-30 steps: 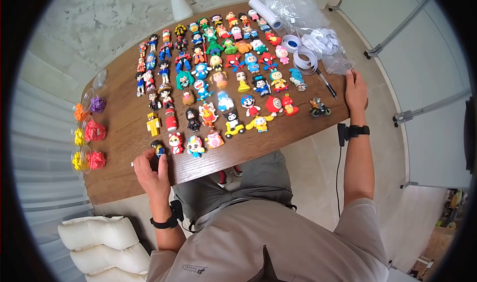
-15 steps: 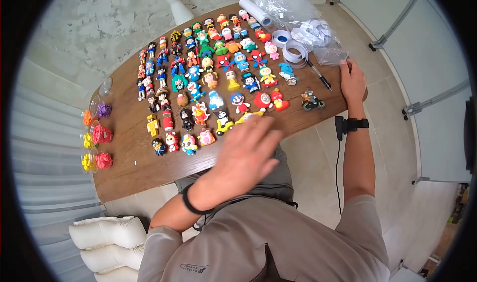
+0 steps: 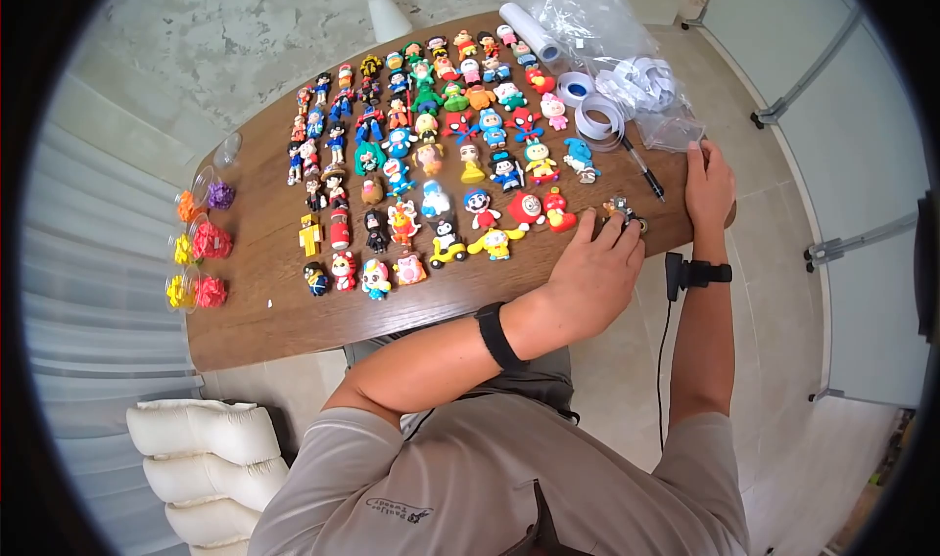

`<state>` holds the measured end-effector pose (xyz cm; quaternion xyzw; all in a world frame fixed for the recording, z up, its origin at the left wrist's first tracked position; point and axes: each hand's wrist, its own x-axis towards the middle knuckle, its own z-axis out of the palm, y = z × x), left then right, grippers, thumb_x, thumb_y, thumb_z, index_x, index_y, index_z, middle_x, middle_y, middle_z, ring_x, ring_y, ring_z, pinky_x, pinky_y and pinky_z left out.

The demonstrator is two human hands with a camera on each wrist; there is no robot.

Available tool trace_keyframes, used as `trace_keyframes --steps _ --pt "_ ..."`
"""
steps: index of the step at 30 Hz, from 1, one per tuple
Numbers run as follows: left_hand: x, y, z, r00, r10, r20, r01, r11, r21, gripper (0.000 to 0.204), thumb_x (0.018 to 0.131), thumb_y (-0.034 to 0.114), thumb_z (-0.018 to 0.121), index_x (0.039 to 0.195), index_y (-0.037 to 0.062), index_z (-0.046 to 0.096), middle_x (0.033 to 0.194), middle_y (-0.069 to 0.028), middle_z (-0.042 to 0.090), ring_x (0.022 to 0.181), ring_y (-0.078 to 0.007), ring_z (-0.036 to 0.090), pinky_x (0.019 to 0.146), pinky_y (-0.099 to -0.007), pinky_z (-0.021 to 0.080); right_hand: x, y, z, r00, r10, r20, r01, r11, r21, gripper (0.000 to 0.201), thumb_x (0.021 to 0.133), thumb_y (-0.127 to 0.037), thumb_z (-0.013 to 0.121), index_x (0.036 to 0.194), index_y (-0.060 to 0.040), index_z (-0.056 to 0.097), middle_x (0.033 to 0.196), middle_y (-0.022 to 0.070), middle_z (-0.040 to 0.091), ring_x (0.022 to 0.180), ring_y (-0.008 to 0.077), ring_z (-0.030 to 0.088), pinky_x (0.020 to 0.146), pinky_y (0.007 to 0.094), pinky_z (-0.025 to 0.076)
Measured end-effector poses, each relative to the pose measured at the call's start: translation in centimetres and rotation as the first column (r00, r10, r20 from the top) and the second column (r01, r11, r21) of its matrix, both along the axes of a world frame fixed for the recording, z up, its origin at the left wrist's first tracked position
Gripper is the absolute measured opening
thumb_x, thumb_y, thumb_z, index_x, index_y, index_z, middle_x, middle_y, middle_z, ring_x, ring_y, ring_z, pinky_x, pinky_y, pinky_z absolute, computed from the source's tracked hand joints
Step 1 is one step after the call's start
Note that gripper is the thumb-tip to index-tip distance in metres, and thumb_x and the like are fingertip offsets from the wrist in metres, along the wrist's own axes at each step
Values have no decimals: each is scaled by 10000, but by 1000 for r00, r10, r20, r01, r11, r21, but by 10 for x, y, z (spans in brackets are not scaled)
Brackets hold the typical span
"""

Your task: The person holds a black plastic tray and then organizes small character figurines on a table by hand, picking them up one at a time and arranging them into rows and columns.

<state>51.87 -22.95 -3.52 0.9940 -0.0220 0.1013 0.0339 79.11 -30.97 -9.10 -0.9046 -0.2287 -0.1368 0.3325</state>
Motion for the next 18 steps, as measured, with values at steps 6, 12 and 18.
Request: trace_keyframes --steps 6,12,18 --pt "2 5 2 999 35 -15 -34 998 59 683 853 378 716 1365 -41 544 1466 -186 484 1380 -344 425 1124 -564 304 1 -1 0 1000 15 11 -15 1000 9 532 992 -538 509 1283 -114 645 1243 176 668 1246 393 542 1101 495 350" --pt "4 12 4 995 86 -41 -83 994 76 650 862 384 709 1339 -35 567 1458 -175 491 1377 -331 429 1114 -563 313 1 0 0 1000 8 12 -9 1000 13 526 992 -530 511 1280 -112 646 1234 181 672 1245 394 545 1102 491 349" --pt "4 20 15 995 85 42 -82 994 -75 555 869 330 707 1298 1 582 1414 -176 513 1377 -341 431 1109 -556 325 2 -1 -2 1000 11 6 -11 1000 15 518 993 -527 511 1280 -117 646 1245 160 673 1252 386 541 1104 488 346"
